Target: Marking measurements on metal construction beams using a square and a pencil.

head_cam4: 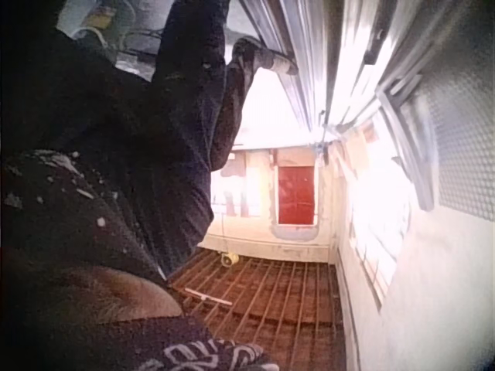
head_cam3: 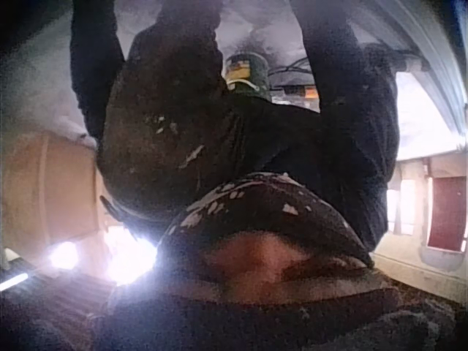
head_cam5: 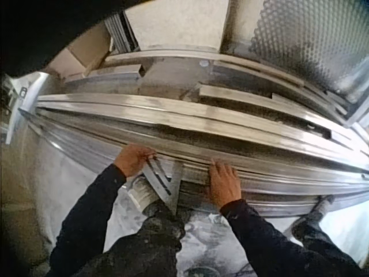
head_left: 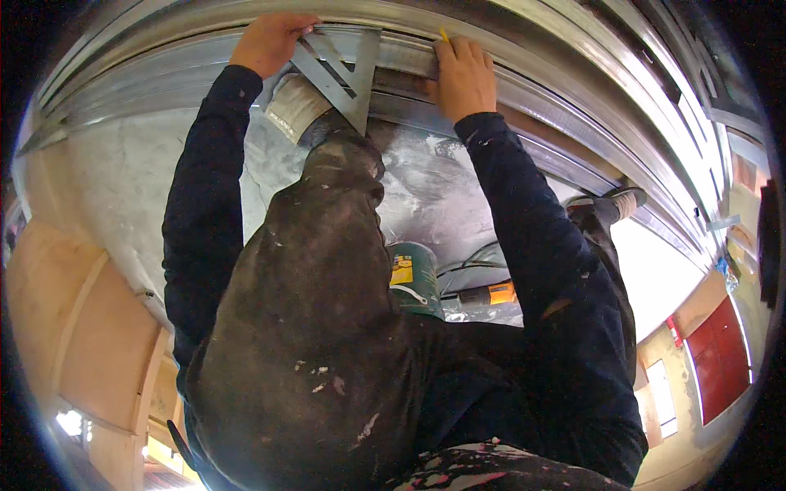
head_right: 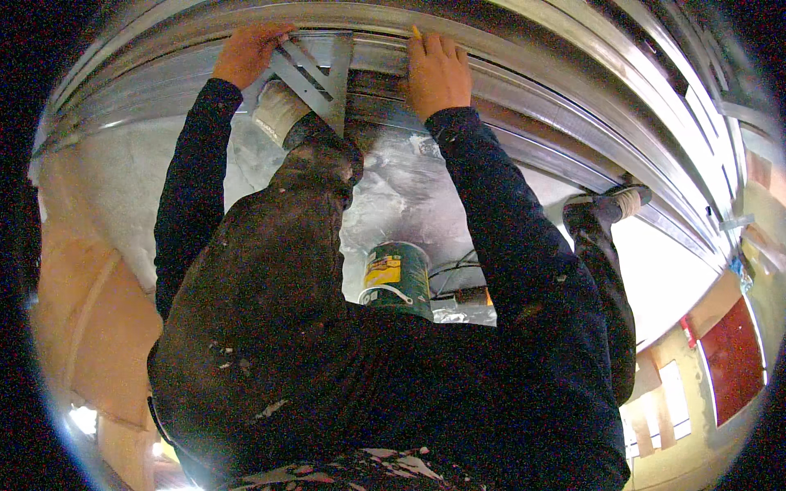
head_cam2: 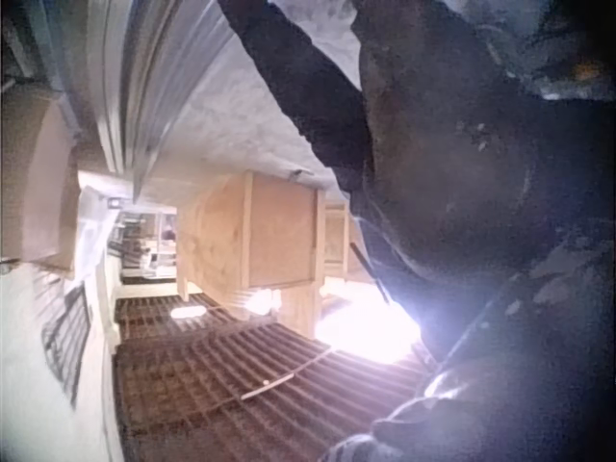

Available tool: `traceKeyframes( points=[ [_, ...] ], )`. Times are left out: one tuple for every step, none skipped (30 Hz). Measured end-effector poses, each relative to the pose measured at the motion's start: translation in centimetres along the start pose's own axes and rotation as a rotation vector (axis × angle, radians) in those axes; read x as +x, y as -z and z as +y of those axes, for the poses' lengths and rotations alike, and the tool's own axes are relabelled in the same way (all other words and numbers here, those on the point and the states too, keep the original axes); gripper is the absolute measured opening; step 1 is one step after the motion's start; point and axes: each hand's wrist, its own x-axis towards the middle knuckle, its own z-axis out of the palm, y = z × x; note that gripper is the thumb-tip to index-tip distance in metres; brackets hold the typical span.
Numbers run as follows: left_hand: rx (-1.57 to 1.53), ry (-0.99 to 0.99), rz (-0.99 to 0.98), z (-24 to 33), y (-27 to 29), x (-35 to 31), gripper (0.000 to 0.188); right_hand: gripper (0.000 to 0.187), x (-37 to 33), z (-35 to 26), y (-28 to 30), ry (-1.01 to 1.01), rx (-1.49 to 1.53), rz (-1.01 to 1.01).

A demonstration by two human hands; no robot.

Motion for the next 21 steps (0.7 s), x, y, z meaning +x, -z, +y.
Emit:
traceKeyframes(
  points=[
    [0.002,-0.005,-0.006,0.1,0.0,0.0,0.023,0.058,0.1,0.3,-0.1,-0.007,0.003,0.001],
    [-0.003,-0.006,-0.001,0.3,0.1,0.0,0.023,0.059,0.2,0.6,-0.1,0.017,0.010,-0.036],
    [-0.008,-0.009,0.004,0.5,0.1,0.0,0.022,0.060,0.1,1.0,-0.1,0.040,0.015,-0.073],
    [-0.006,-0.017,-0.001,0.5,0.0,0.0,0.022,0.060,0.3,1.0,0.1,0.031,0.017,-0.069],
    [-0.043,-0.023,0.001,0.6,-0.2,0.0,0.023,0.059,0.4,0.9,0.3,0.050,0.017,-0.082],
    [-0.081,-0.029,0.004,0.7,-0.5,0.1,0.024,0.058,0.5,1.0,0.4,0.068,0.017,-0.095],
    [-0.081,-0.038,0.002,1.0,-0.6,0.1,0.024,0.058,0.4,1.2,0.5,0.060,0.014,-0.092],
    [-0.133,-0.043,0.020,1.3,-0.9,0.1,0.026,0.056,0.3,1.4,0.5,0.073,0.014,-0.081],
    [-0.185,-0.048,0.039,1.5,-1.2,0.3,0.028,0.055,0.1,1.6,0.6,0.087,0.013,-0.071],
    [-0.189,-0.051,0.040,1.8,-1.3,0.3,0.028,0.055,-0.1,1.9,0.9,0.084,0.008,-0.072],
    [-0.169,-0.007,0.011,2.1,-1.5,0.4,0.030,0.055,-0.4,2.5,1.3,0.062,0.036,-0.089],
    [-0.149,0.038,-0.018,2.5,-1.7,0.5,0.031,0.054,-0.7,3.1,1.7,0.040,0.062,-0.106],
    [-0.155,0.038,-0.017,3.0,-1.7,0.6,0.031,0.054,-1.2,3.8,1.9,0.039,0.057,-0.110],
    [-0.140,0.047,-0.037,3.6,-1.6,0.9,0.031,0.055,-1.9,4.9,2.1,0.026,0.008,-0.093],
    [-0.126,0.056,-0.057,4.0,-1.7,1.2,0.031,0.056,-2.5,5.8,2.3,0.013,-0.042,-0.076],
    [-0.133,0.053,-0.049,4.0,-2.1,1.4,0.031,0.056,-3.0,6.7,2.7,0.015,-0.053,-0.076],
    [-0.143,-0.014,-0.020,3.9,-2.8,1.5,0.030,0.057,-3.6,7.4,3.2,-0.019,-0.041,-0.118],
    [-0.151,-0.081,0.009,4.0,-3.4,1.7,0.029,0.058,-4.0,8.0,3.4,-0.054,-0.030,-0.158],
    [-0.161,-0.087,0.012,4.4,-3.9,1.9,0.029,0.058,-4.3,8.4,3.7,-0.059,-0.041,-0.160],
    [-0.150,-0.091,0.000,4.9,-4.3,2.1,0.028,0.059,-4.7,8.7,4.0,-0.063,-0.084,-0.159],
    [-0.139,-0.095,-0.013,5.4,-4.7,2.4,0.027,0.059,-5.1,9.0,4.3,-0.068,-0.127,-0.159]
  ],
)
